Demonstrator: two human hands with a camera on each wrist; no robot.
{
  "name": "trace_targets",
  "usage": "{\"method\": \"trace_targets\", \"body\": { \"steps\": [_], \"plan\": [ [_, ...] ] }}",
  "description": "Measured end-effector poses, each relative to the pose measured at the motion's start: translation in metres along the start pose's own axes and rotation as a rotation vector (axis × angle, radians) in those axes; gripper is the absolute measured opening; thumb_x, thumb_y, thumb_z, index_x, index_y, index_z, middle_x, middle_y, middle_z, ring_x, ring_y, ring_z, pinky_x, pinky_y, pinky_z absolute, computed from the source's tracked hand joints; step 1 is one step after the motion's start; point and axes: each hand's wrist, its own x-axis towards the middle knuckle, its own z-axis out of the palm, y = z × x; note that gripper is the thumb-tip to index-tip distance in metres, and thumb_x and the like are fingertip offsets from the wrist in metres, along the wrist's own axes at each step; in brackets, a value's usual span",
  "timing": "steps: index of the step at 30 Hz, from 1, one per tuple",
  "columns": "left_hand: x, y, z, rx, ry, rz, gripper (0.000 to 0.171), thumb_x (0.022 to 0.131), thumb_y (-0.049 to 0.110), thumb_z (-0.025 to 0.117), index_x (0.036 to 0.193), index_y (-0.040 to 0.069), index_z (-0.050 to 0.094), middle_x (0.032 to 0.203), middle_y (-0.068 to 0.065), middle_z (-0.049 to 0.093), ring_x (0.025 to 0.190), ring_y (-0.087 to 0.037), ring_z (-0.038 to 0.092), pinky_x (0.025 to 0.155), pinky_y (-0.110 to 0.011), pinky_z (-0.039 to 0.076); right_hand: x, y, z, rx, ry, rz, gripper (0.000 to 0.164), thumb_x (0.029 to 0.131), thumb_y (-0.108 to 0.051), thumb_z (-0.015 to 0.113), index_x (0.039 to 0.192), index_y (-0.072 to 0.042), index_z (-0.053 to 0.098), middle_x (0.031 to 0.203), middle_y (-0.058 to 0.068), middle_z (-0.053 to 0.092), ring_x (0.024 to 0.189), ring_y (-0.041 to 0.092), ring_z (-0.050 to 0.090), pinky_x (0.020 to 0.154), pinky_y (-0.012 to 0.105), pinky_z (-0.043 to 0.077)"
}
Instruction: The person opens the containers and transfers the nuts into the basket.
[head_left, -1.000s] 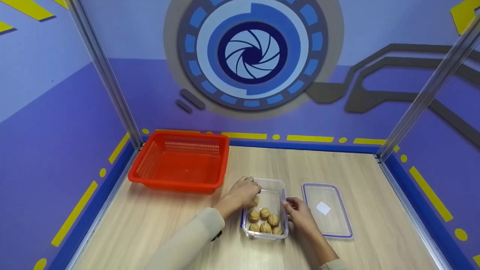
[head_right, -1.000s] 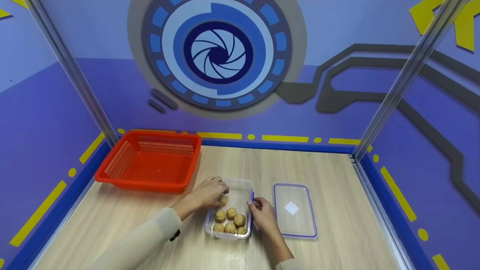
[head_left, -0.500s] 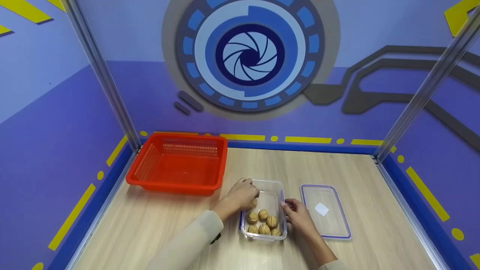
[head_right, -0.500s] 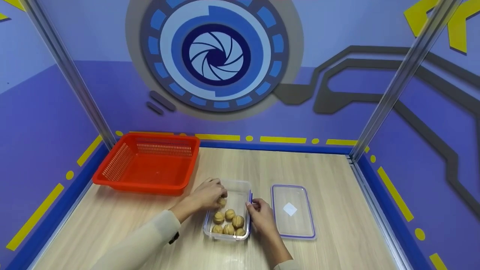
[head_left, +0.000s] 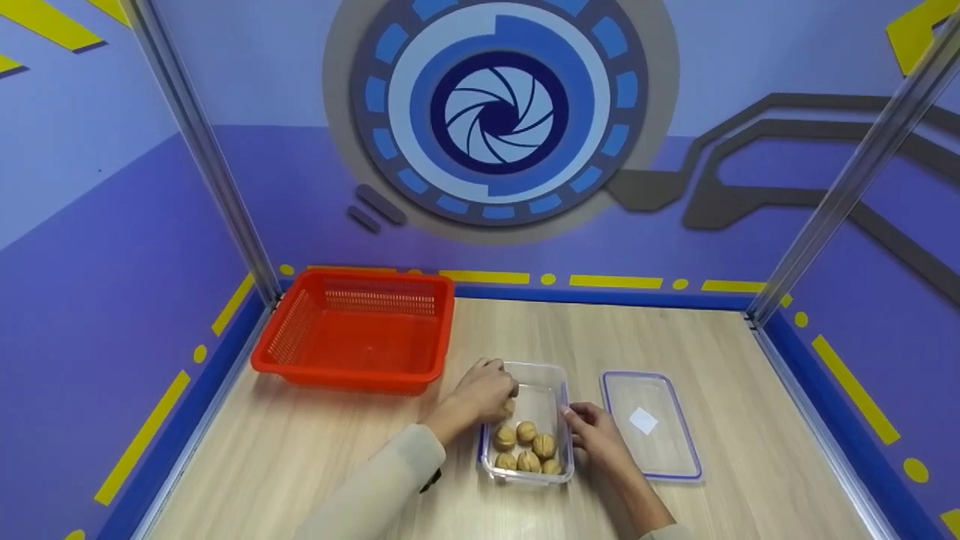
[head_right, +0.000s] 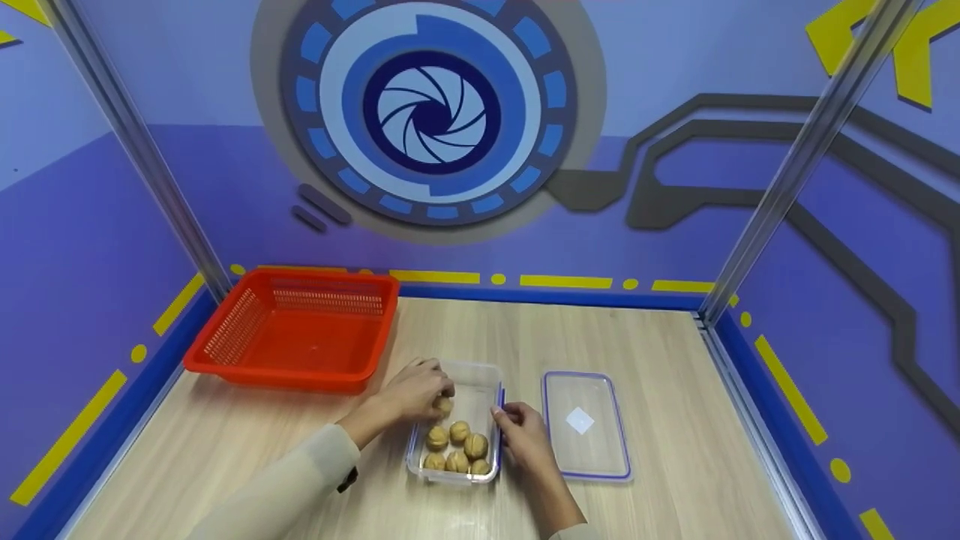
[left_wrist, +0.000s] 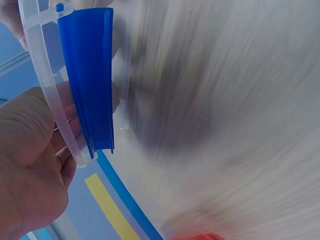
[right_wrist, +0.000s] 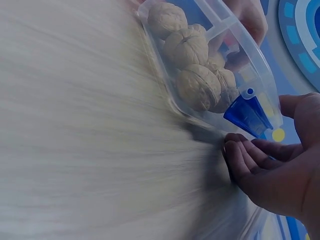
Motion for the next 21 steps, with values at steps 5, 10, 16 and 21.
{"method": "trace_targets", "body": {
  "steps": [5, 10, 16, 21],
  "plan": [
    [0.0003, -0.0015, 0.0005, -0.033, 0.002, -0.006, 0.019, 0.084, 0.026, 0.082, 0.103, 0.021, 0.082, 0.097, 0.009, 0.076, 0.097, -0.019, 0.057, 0.095, -0.035, 0.044, 0.0004, 0.0011, 0.0011, 0.004, 0.006, -0.007, 0.047, 0.107, -0.024, 0.065, 0.129, 0.016, 0.058, 0.115, 0.025, 0.067, 0.101, 0.030, 0.069, 0.081, 0.037, 0.062],
    [0.0020, -0.0029, 0.0012, -0.054, 0.010, 0.004, 0.024, 0.082, 0.027, 0.084, 0.106, 0.021, 0.082, 0.100, 0.009, 0.076, 0.098, -0.019, 0.058, 0.094, -0.035, 0.044, 0.0006, 0.0012, 0.0012, 0.010, 0.009, -0.006, 0.046, 0.107, -0.026, 0.066, 0.128, 0.015, 0.061, 0.115, 0.024, 0.068, 0.100, 0.030, 0.070, 0.081, 0.036, 0.062],
    [0.0025, -0.0056, -0.0005, -0.140, 0.019, -0.003, 0.026, 0.085, 0.026, 0.082, 0.110, 0.019, 0.081, 0.104, 0.008, 0.076, 0.102, -0.018, 0.059, 0.094, -0.034, 0.045, 0.0026, 0.0056, 0.0007, 0.022, 0.009, -0.005, 0.043, 0.108, -0.022, 0.063, 0.127, 0.016, 0.061, 0.114, 0.025, 0.069, 0.097, 0.032, 0.072, 0.080, 0.035, 0.062],
    [0.0023, -0.0098, -0.0055, -0.287, 0.030, -0.047, 0.026, 0.090, 0.023, 0.079, 0.115, 0.015, 0.080, 0.105, 0.004, 0.074, 0.100, -0.017, 0.058, 0.090, -0.033, 0.048, 0.0037, 0.0092, 0.0013, 0.007, 0.018, -0.007, 0.041, 0.109, -0.020, 0.062, 0.126, 0.016, 0.061, 0.113, 0.027, 0.068, 0.096, 0.036, 0.072, 0.081, 0.041, 0.062]
  ]
}}
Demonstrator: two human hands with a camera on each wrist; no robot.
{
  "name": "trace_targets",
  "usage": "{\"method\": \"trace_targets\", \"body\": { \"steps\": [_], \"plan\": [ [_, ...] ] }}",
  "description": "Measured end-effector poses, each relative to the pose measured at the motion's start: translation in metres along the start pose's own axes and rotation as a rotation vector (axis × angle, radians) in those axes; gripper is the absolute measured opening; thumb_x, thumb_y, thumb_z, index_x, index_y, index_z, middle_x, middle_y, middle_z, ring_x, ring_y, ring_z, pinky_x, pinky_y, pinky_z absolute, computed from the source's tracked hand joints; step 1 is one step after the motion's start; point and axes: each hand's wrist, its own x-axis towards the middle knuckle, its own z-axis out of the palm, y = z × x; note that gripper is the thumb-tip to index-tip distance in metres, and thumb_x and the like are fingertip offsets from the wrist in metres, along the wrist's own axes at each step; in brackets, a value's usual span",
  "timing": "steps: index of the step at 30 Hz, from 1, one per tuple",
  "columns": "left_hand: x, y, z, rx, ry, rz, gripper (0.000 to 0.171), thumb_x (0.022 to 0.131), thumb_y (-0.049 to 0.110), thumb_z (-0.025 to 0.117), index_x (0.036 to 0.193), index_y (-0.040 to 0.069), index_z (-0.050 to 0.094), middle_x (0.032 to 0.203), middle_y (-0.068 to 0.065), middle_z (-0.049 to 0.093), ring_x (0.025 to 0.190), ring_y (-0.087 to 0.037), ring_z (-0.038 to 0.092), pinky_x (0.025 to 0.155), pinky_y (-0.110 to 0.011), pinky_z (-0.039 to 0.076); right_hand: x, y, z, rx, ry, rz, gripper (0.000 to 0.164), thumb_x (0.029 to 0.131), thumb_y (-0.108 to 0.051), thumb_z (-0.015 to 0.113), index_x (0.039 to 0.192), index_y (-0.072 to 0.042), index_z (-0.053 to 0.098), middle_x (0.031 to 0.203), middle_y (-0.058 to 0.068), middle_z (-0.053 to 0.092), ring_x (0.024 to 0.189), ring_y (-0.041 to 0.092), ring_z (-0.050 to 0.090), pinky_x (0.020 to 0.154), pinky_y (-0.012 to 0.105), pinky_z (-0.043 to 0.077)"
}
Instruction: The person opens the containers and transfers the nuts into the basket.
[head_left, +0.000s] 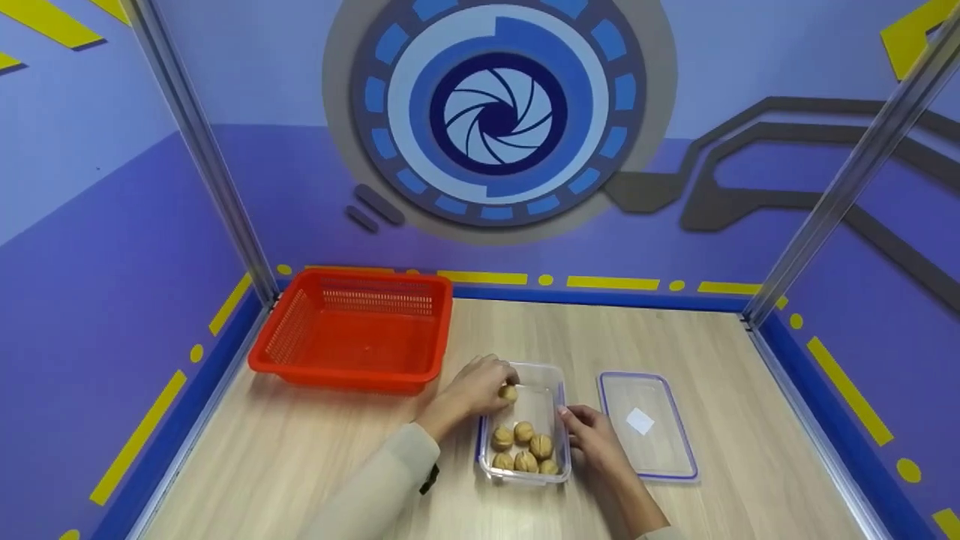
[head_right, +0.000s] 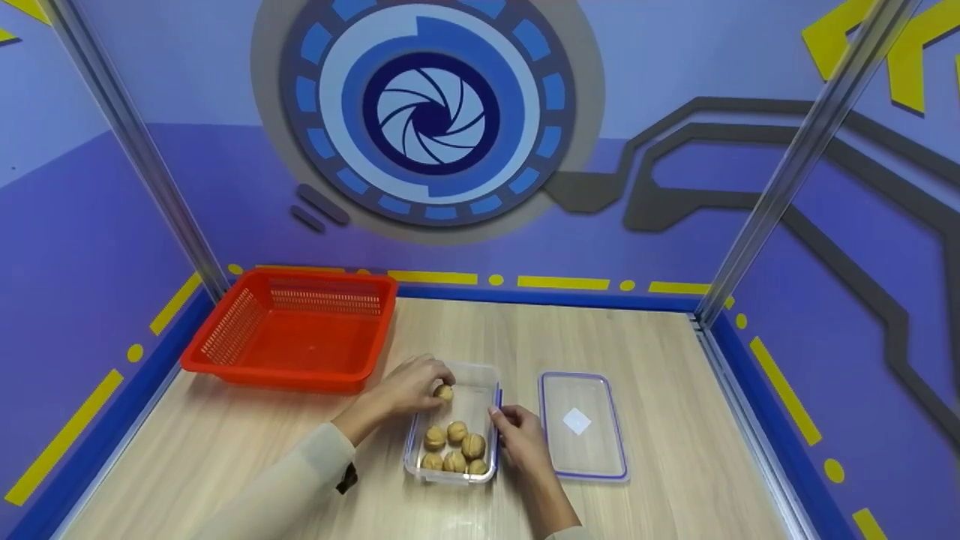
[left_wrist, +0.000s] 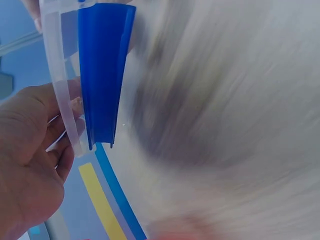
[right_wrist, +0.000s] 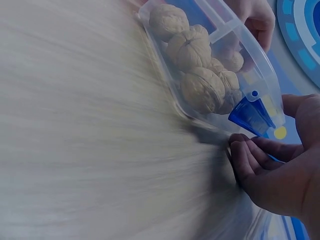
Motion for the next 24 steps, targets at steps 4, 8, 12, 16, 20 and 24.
{"method": "trace_targets", "body": {
  "steps": [4, 8, 12, 16, 20, 24],
  "plan": [
    [-0.002, -0.003, -0.007, -0.110, 0.007, -0.002, 0.029, 0.093, 0.023, 0.080, 0.119, 0.011, 0.078, 0.112, 0.000, 0.074, 0.105, -0.016, 0.061, 0.095, -0.033, 0.052, -0.003, -0.001, 0.001, 0.011, 0.009, 0.018, 0.041, 0.108, -0.023, 0.063, 0.126, 0.013, 0.063, 0.113, 0.025, 0.068, 0.097, 0.034, 0.071, 0.082, 0.041, 0.062],
    [-0.007, -0.003, -0.019, -0.237, 0.021, 0.002, 0.031, 0.094, 0.019, 0.080, 0.123, 0.006, 0.075, 0.117, -0.004, 0.073, 0.109, -0.018, 0.065, 0.102, -0.034, 0.054, -0.007, -0.005, 0.001, 0.017, 0.009, 0.024, 0.044, 0.108, -0.027, 0.064, 0.128, 0.012, 0.062, 0.114, 0.023, 0.067, 0.097, 0.032, 0.071, 0.083, 0.039, 0.061],
    [-0.017, -0.005, -0.035, -0.328, 0.078, -0.011, 0.030, 0.094, 0.015, 0.081, 0.122, 0.006, 0.074, 0.114, -0.005, 0.071, 0.106, -0.019, 0.066, 0.099, -0.034, 0.056, -0.007, -0.005, 0.001, 0.011, 0.008, 0.011, 0.046, 0.108, -0.028, 0.064, 0.130, 0.013, 0.061, 0.117, 0.025, 0.066, 0.099, 0.033, 0.071, 0.084, 0.040, 0.061],
    [-0.029, -0.010, -0.049, -0.412, 0.161, 0.004, 0.027, 0.094, 0.011, 0.081, 0.119, 0.004, 0.073, 0.113, -0.007, 0.070, 0.105, -0.023, 0.068, 0.097, -0.038, 0.058, -0.008, -0.003, 0.001, 0.006, 0.018, 0.011, 0.044, 0.108, -0.026, 0.063, 0.130, 0.012, 0.061, 0.117, 0.024, 0.067, 0.101, 0.033, 0.070, 0.084, 0.039, 0.061],
    [-0.038, -0.019, -0.060, -0.472, 0.244, 0.033, 0.028, 0.094, 0.008, 0.080, 0.119, 0.002, 0.071, 0.115, -0.012, 0.070, 0.104, -0.028, 0.069, 0.096, -0.043, 0.059, -0.008, -0.003, 0.002, 0.027, 0.024, 0.017, 0.041, 0.107, -0.024, 0.065, 0.128, 0.012, 0.062, 0.115, 0.022, 0.067, 0.098, 0.029, 0.068, 0.082, 0.036, 0.060],
    [-0.045, -0.032, -0.066, -0.488, 0.311, 0.026, 0.030, 0.092, 0.007, 0.082, 0.120, 0.000, 0.071, 0.115, -0.014, 0.072, 0.102, -0.028, 0.070, 0.094, -0.043, 0.060, -0.007, -0.002, 0.003, 0.026, 0.028, 0.018, 0.041, 0.107, -0.025, 0.065, 0.127, 0.011, 0.063, 0.113, 0.021, 0.067, 0.097, 0.028, 0.068, 0.080, 0.036, 0.060]
  ]
}}
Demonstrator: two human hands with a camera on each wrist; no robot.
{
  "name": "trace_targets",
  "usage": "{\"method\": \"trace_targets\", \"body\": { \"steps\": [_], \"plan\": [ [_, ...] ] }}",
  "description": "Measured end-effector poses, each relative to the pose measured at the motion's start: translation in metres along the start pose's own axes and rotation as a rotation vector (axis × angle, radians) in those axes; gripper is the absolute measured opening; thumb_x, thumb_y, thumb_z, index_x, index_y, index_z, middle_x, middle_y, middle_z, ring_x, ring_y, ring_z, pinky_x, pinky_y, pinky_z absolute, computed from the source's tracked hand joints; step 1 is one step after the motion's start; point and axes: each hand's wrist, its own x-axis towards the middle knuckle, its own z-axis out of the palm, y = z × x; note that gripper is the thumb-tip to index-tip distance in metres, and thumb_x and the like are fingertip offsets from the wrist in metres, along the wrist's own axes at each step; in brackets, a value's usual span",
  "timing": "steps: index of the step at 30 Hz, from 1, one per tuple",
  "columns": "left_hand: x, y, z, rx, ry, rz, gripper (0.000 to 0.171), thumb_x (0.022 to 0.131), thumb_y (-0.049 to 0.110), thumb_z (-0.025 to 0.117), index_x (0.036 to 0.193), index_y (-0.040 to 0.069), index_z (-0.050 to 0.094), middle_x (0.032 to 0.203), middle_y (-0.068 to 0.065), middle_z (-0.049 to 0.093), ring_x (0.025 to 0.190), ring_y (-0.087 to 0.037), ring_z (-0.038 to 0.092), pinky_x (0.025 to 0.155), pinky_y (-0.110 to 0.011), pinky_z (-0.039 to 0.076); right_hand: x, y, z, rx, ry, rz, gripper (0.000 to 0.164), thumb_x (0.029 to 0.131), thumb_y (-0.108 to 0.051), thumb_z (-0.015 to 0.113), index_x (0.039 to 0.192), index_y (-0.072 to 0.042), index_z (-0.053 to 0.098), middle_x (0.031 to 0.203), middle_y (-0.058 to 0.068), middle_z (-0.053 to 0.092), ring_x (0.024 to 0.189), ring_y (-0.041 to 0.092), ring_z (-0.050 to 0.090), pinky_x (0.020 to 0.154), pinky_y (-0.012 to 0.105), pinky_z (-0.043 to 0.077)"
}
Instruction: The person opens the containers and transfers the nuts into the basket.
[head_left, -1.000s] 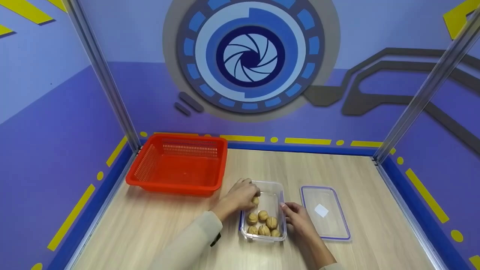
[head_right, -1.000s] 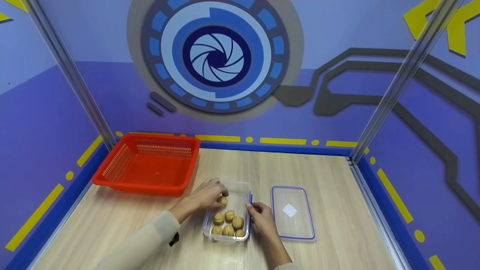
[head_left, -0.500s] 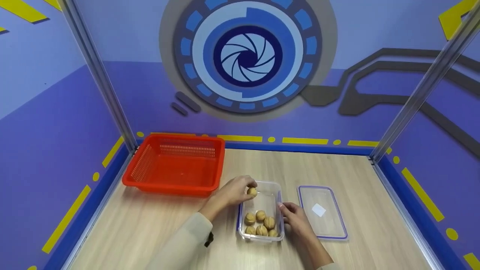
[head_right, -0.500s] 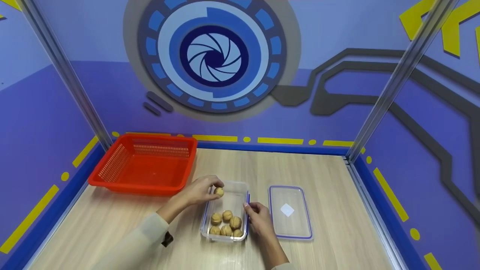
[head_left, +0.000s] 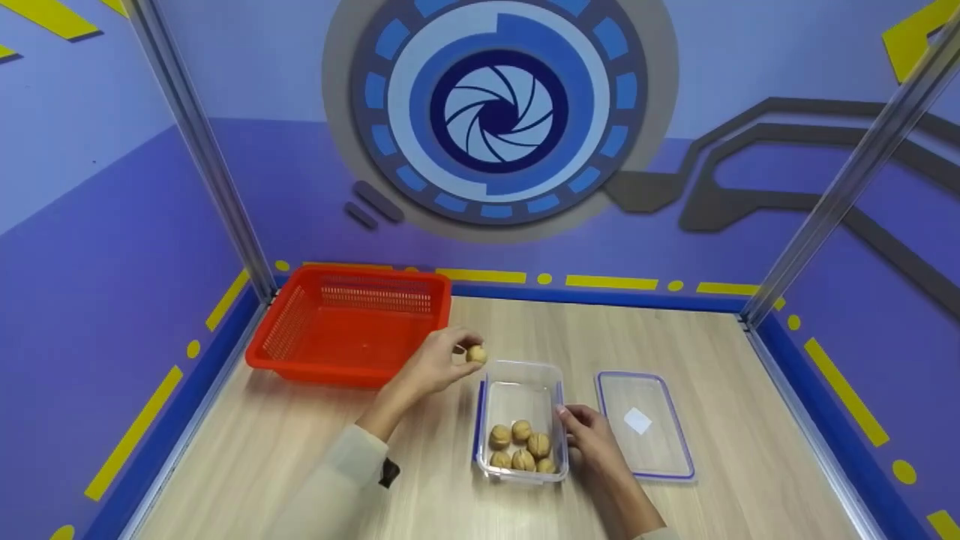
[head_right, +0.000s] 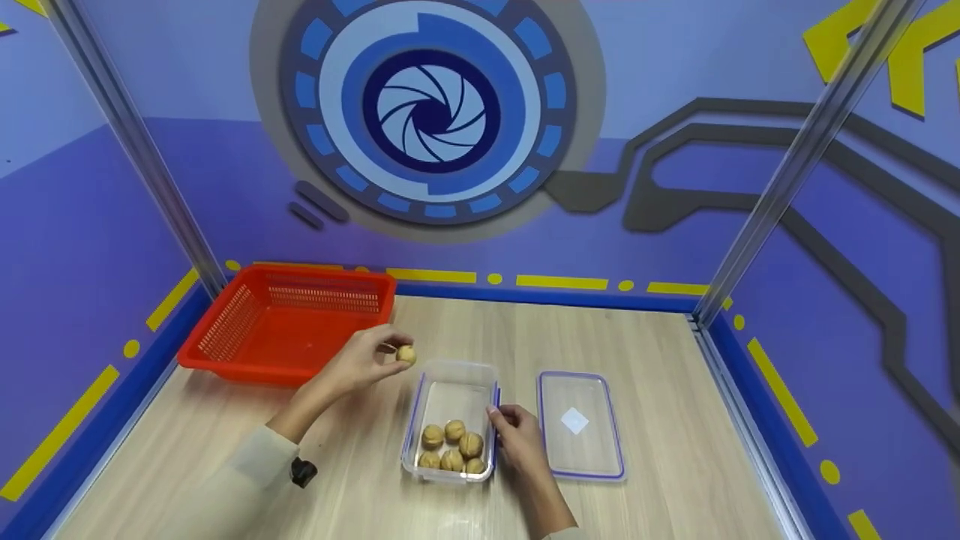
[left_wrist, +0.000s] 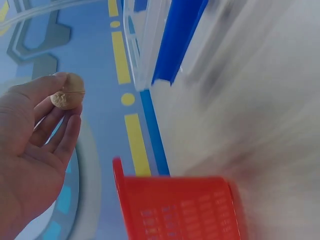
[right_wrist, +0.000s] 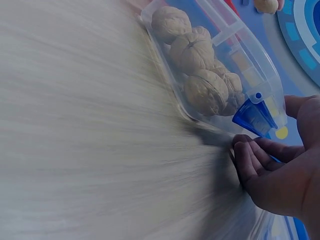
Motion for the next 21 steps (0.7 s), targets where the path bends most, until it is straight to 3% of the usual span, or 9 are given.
{"method": "trace_targets", "body": {
  "steps": [10, 16, 21],
  "plan": [
    [-0.017, -0.018, -0.026, -0.047, 0.109, -0.112, 0.033, 0.094, 0.010, 0.082, 0.124, 0.005, 0.071, 0.117, -0.008, 0.069, 0.106, -0.026, 0.069, 0.097, -0.045, 0.059, 0.000, 0.000, -0.001, -0.020, -0.010, -0.006, 0.043, 0.108, -0.026, 0.064, 0.128, 0.012, 0.062, 0.114, 0.023, 0.066, 0.095, 0.029, 0.069, 0.080, 0.035, 0.060],
    [-0.022, -0.034, -0.034, -0.069, 0.244, -0.161, 0.035, 0.092, 0.011, 0.084, 0.124, 0.004, 0.070, 0.118, -0.006, 0.071, 0.108, -0.023, 0.069, 0.098, -0.043, 0.058, -0.001, -0.002, -0.001, -0.016, 0.012, -0.004, 0.043, 0.108, -0.026, 0.064, 0.127, 0.012, 0.062, 0.113, 0.022, 0.067, 0.094, 0.031, 0.070, 0.081, 0.038, 0.061],
    [-0.028, -0.050, -0.036, -0.083, 0.291, -0.227, 0.035, 0.091, 0.012, 0.085, 0.123, 0.004, 0.071, 0.116, -0.006, 0.072, 0.106, -0.023, 0.068, 0.098, -0.044, 0.058, -0.001, -0.002, 0.000, -0.023, 0.016, 0.002, 0.043, 0.107, -0.027, 0.065, 0.127, 0.011, 0.063, 0.114, 0.020, 0.067, 0.096, 0.029, 0.069, 0.083, 0.039, 0.060]
  ]
}}
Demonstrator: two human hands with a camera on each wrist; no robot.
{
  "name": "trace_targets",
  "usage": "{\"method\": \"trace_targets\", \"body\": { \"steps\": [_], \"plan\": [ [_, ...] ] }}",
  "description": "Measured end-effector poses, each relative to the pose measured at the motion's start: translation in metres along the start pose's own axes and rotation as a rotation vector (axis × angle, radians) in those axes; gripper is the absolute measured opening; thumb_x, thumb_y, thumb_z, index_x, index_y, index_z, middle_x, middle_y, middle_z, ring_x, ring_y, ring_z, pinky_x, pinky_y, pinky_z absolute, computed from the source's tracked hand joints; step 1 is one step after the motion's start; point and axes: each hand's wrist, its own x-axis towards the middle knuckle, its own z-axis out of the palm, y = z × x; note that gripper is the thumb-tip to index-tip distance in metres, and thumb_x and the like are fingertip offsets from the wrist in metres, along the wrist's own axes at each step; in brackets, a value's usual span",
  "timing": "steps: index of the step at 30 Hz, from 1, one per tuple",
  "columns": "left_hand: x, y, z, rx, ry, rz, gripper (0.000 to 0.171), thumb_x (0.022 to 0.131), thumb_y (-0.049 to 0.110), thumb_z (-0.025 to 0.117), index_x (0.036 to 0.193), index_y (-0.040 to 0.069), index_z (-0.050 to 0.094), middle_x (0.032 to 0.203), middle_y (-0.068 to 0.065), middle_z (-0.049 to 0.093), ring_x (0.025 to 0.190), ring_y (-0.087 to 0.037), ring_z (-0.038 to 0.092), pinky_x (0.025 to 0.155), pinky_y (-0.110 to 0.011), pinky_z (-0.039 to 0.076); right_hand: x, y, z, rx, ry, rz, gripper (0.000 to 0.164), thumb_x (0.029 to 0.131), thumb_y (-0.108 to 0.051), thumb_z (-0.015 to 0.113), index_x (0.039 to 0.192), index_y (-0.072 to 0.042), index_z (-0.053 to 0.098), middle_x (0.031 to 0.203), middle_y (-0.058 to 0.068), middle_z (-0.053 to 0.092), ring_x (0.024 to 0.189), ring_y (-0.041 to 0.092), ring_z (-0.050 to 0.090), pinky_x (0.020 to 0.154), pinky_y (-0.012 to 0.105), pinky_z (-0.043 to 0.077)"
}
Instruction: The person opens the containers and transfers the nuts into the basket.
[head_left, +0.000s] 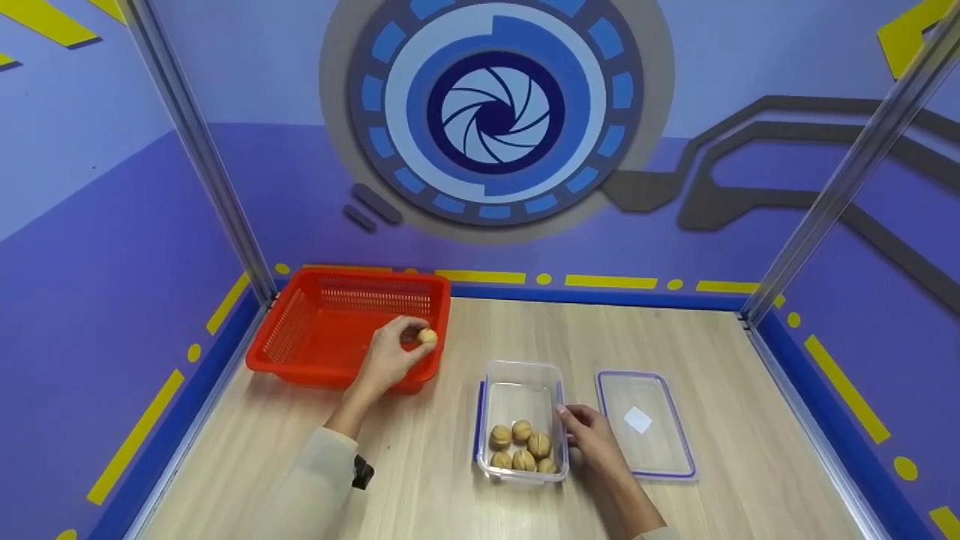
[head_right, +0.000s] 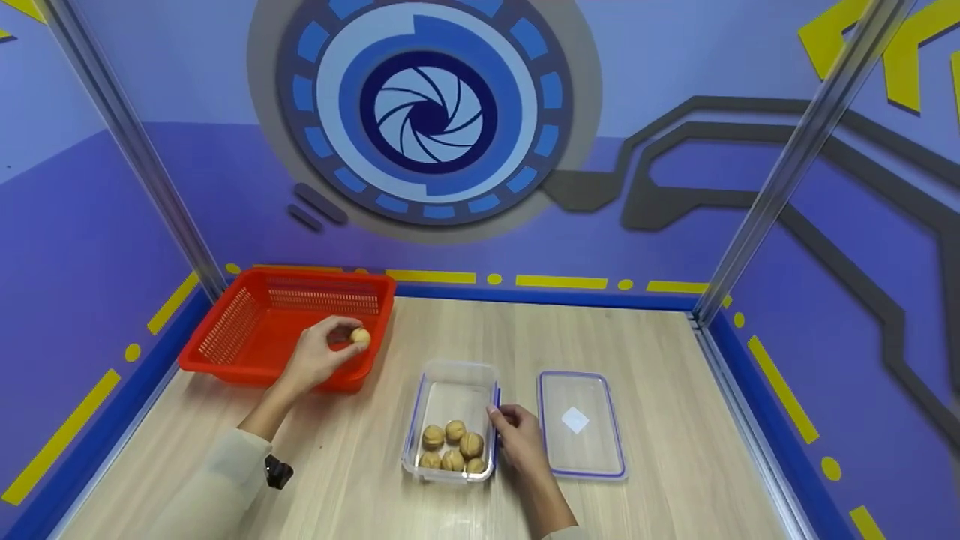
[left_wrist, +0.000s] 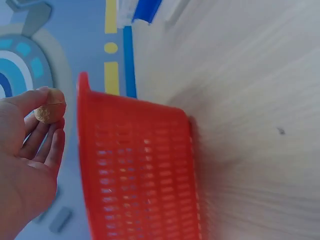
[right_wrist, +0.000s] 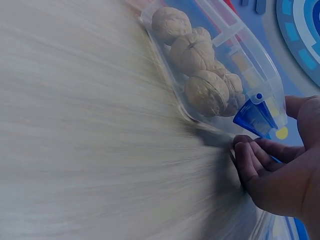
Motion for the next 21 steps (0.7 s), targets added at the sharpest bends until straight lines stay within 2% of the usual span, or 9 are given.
{"method": "trace_targets", "body": {
  "steps": [7, 21],
  "plan": [
    [-0.003, -0.016, -0.001, 0.044, -0.005, -0.098, 0.039, 0.092, 0.014, 0.085, 0.126, 0.003, 0.071, 0.119, -0.006, 0.072, 0.110, -0.023, 0.068, 0.100, -0.042, 0.057, 0.001, -0.001, 0.000, -0.009, -0.008, -0.012, 0.043, 0.108, -0.027, 0.064, 0.128, 0.011, 0.063, 0.114, 0.021, 0.067, 0.095, 0.029, 0.070, 0.081, 0.037, 0.061],
    [-0.005, -0.021, 0.004, 0.122, -0.032, -0.132, 0.037, 0.093, 0.013, 0.084, 0.126, 0.005, 0.070, 0.121, -0.008, 0.070, 0.109, -0.024, 0.067, 0.100, -0.044, 0.057, 0.002, 0.002, 0.000, -0.026, -0.006, 0.015, 0.046, 0.107, -0.032, 0.066, 0.129, 0.008, 0.063, 0.115, 0.019, 0.067, 0.096, 0.028, 0.068, 0.081, 0.036, 0.059]
  ]
}}
